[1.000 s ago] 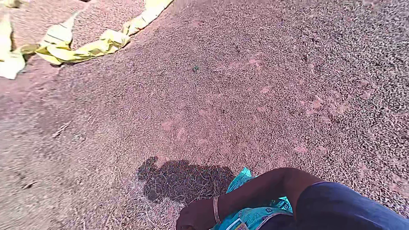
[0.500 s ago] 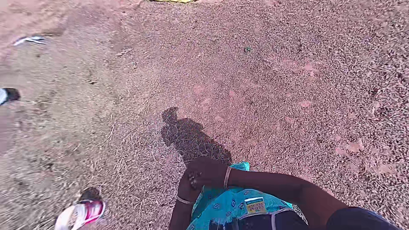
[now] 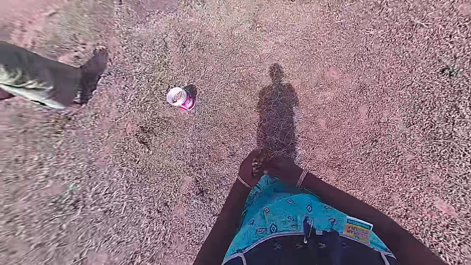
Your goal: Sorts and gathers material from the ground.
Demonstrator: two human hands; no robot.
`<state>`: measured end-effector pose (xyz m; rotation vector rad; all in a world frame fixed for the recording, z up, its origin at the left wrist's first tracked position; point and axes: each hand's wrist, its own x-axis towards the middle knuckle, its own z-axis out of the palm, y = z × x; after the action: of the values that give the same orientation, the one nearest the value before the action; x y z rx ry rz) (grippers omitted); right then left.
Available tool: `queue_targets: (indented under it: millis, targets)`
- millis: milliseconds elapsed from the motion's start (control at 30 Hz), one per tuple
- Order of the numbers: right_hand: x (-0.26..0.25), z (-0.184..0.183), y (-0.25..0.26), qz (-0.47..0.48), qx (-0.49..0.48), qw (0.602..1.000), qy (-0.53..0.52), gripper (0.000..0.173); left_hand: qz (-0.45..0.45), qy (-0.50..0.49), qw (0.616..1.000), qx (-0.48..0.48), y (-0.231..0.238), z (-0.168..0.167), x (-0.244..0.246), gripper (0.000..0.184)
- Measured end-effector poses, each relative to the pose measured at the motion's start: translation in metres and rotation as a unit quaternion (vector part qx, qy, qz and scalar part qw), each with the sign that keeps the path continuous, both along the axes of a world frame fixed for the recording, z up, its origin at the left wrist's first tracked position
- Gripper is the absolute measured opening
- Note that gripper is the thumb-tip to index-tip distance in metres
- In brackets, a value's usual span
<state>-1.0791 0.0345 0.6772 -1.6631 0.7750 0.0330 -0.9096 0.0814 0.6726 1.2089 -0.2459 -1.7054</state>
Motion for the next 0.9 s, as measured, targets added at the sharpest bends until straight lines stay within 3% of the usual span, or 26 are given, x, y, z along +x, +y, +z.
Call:
queue_targets:
  millis: [233,467,567,733,900]
  targets:
    - [0.104,0.004,-0.040,0.081,0.023,0.994,0.065,0.037,0.137,-0.031,0.990,0.019,-0.012,-0.018,0.077,0.055]
    - [0.203,0.000,-0.085,0.132,-0.040,0.989,0.050,0.027,0.123,0.004,0.992,0.013,-0.045,-0.023,0.168,0.054]
    - [0.243,-0.004,-0.099,0.132,-0.048,0.990,0.008,0.025,0.156,-0.020,0.987,0.013,-0.063,-0.021,0.204,0.052]
    - [0.295,-0.009,-0.109,0.169,0.046,0.966,-0.191,0.023,0.329,-0.153,0.927,0.093,-0.077,-0.057,0.267,0.043]
    - [0.335,-0.010,-0.147,0.212,0.025,0.970,-0.116,0.025,0.430,-0.127,0.884,0.129,-0.077,-0.062,0.326,0.045]
